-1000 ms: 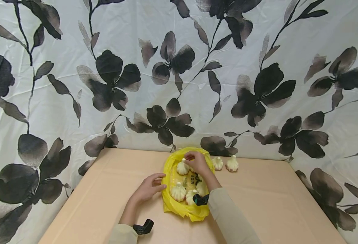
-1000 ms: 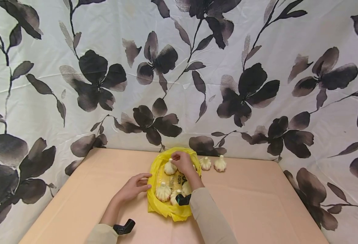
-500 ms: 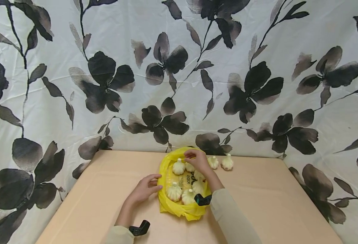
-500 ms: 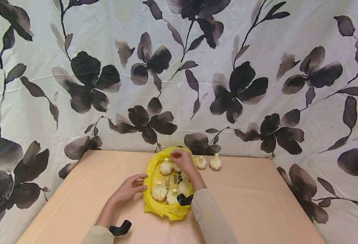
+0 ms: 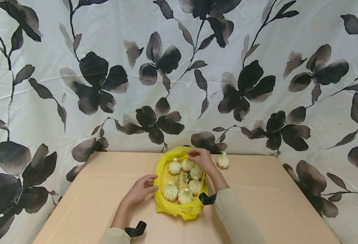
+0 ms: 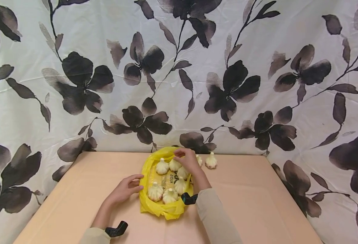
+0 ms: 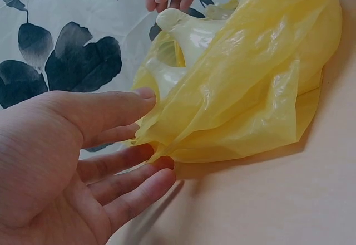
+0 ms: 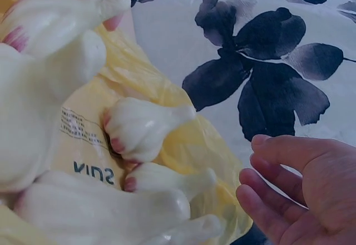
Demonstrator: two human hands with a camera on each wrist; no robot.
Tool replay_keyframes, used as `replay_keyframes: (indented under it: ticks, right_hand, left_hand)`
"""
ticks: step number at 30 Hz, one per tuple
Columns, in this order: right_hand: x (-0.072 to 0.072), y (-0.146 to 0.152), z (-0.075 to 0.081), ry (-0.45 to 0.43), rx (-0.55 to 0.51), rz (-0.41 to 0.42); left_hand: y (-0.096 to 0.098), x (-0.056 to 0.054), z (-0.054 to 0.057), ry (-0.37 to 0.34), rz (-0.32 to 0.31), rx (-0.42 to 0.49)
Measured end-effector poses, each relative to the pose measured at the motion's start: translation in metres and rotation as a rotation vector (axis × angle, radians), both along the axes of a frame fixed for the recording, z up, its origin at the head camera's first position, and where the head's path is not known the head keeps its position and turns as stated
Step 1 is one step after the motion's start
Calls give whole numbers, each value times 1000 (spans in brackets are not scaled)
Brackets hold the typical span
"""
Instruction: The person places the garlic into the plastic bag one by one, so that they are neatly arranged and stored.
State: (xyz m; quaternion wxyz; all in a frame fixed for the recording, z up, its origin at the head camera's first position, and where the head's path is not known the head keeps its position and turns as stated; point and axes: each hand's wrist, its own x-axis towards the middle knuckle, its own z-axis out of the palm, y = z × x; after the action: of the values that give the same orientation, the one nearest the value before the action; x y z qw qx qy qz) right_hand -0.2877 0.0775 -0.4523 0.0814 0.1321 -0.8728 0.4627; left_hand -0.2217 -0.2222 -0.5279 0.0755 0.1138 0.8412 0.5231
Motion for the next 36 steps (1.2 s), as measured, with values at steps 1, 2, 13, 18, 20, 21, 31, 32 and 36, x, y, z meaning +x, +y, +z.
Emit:
replay_keyframes:
  ticks: [1, 2, 13, 18, 20, 21, 31, 32, 36]
  right_hand:
    - [-1, 2, 0, 3, -5, 5]
    - [-2, 5, 1, 6, -11, 8]
    - [-9, 26, 6, 37, -2, -6]
    - [-12, 38, 7, 44, 1, -4]
    - [-15, 43, 6, 46, -5, -6]
    - [-16, 45, 6, 46, -4, -7]
    - [-29, 64, 2, 28, 29, -30]
    - [-29, 65, 1, 27, 33, -33]
    - [-31, 70, -2, 21, 34, -46]
  left_hand:
    - [0, 0, -1, 0, 5, 1]
    - [1, -1, -1, 0, 10, -1]
    - [8, -7, -1, -7, 35, -9]
    - [12, -9, 0, -8, 45, -3]
    - [13, -9, 0, -15, 49, 0]
    - [14, -10, 0, -16, 52, 1]
    - [19, -14, -3, 8, 62, -6]
    - [19, -15, -3, 9, 60, -5]
    - [18, -16, -3, 9, 59, -2]
